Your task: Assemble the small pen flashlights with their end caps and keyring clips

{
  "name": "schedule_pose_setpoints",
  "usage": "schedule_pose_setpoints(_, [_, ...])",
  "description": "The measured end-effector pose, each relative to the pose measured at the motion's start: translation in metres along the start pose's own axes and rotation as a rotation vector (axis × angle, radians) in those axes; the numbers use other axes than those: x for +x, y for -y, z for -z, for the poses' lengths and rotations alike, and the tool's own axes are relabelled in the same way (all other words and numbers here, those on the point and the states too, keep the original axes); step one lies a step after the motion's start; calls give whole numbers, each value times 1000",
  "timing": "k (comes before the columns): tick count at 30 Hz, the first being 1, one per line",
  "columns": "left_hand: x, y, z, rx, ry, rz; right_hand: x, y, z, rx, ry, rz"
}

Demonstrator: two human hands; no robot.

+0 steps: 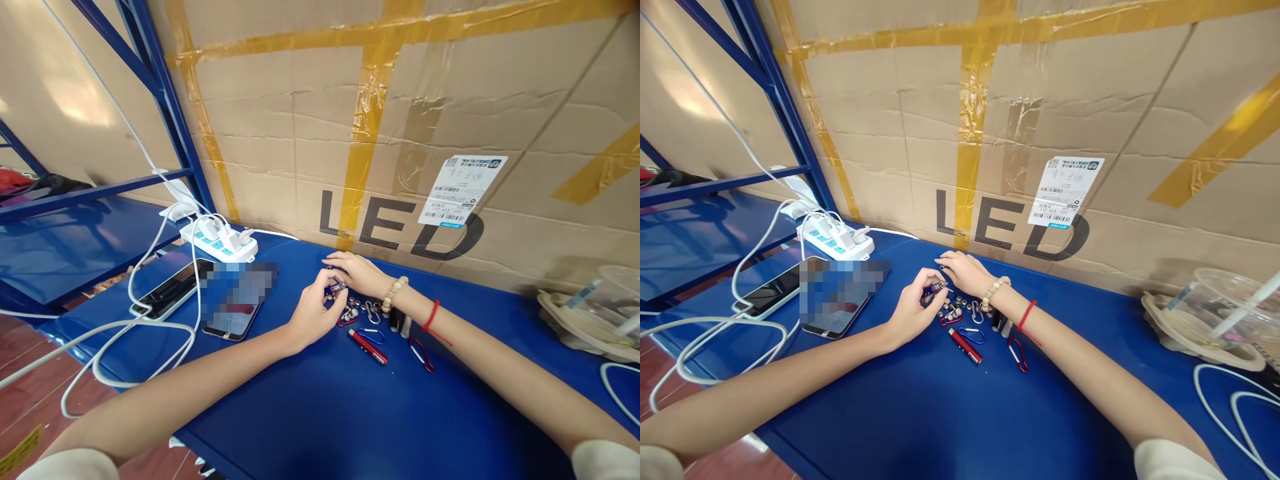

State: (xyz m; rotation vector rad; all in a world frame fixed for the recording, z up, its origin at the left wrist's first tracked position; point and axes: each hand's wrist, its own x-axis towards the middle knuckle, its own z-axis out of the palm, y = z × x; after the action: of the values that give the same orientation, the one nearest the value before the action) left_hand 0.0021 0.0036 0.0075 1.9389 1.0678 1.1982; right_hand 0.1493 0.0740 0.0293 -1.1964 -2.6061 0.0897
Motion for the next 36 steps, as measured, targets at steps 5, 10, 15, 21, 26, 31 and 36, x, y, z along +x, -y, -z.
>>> schedule_pose_setpoints(5, [0,0,1,4,-14,-15,-2,-1,1,-72,71,53])
schedule_pose_setpoints(10, [0,1,1,23,-32,-31,-31,5,16,-110,82,20])
schedule_pose_setpoints(15, [0,-1,0,25,-11,-12,-52,8,30,-99,76,-22])
schedule_pose_setpoints(21, [0,-2,1,28,-12,-8,-66,16,50,-78,89,-30])
schedule_pose_setpoints(26, [0,-3,0,60,34,-9,-78,31,62,-23,310,-62])
schedule_pose_setpoints(31, [0,-4,0,98,53,-32,-82,42,56,-96,336,-88])
schedule_pose_setpoints(36, [0,-4,1,91,77,-34,-76,48,43,-174,276,-42])
